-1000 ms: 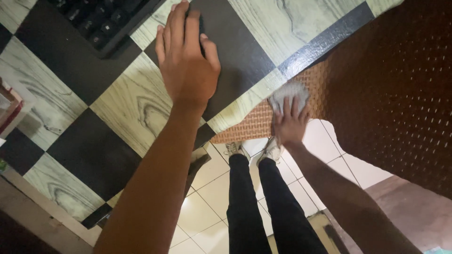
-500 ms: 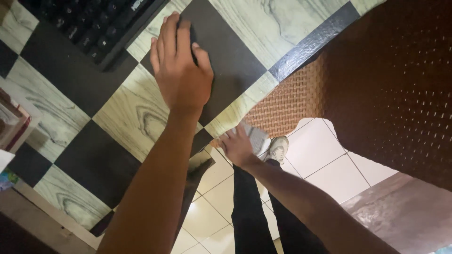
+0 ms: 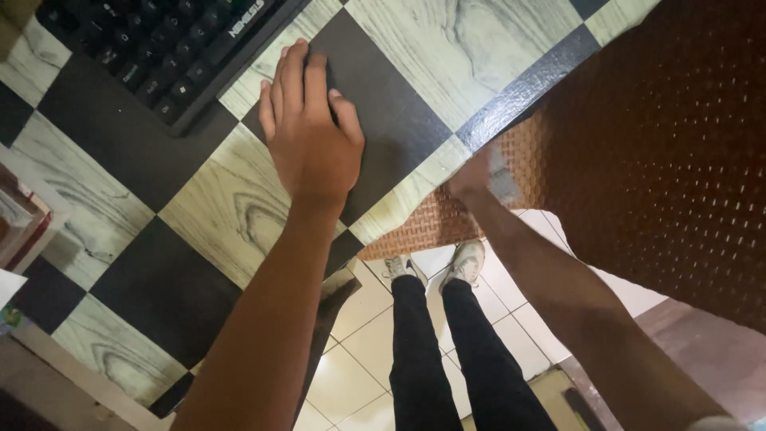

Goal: The person wipes down a desk, a computer monitor, and a chair with a cloth, moving items to clean underneath them. They also wipe the rungs of a wooden ladder before returning to the desk to finish cleaning the chair.

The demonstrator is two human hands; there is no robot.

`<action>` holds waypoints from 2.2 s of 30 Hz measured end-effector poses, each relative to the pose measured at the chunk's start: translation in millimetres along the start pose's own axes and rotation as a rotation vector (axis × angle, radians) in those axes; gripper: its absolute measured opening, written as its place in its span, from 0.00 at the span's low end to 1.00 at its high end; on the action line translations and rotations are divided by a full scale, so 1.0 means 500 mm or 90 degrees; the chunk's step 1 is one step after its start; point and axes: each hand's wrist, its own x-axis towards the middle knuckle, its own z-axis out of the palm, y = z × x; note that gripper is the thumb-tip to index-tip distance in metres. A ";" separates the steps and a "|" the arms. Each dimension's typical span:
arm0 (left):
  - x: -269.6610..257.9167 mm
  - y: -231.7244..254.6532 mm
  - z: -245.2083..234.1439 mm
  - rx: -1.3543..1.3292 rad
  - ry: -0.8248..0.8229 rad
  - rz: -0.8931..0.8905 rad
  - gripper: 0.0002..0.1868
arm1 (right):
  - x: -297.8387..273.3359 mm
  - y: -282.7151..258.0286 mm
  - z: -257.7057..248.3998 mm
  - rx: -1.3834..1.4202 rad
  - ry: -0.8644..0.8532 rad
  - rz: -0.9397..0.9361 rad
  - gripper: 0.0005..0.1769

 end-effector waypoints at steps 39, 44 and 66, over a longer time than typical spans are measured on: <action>0.012 0.011 -0.013 -0.011 -0.022 -0.037 0.19 | -0.156 -0.224 0.046 0.061 -0.143 -0.221 0.23; 0.007 0.007 -0.013 -0.023 -0.013 -0.033 0.19 | -0.348 -0.119 0.065 0.187 0.000 -0.331 0.35; 0.009 0.009 -0.015 -0.008 -0.028 -0.032 0.19 | -0.236 -0.090 0.088 0.176 0.025 -0.046 0.31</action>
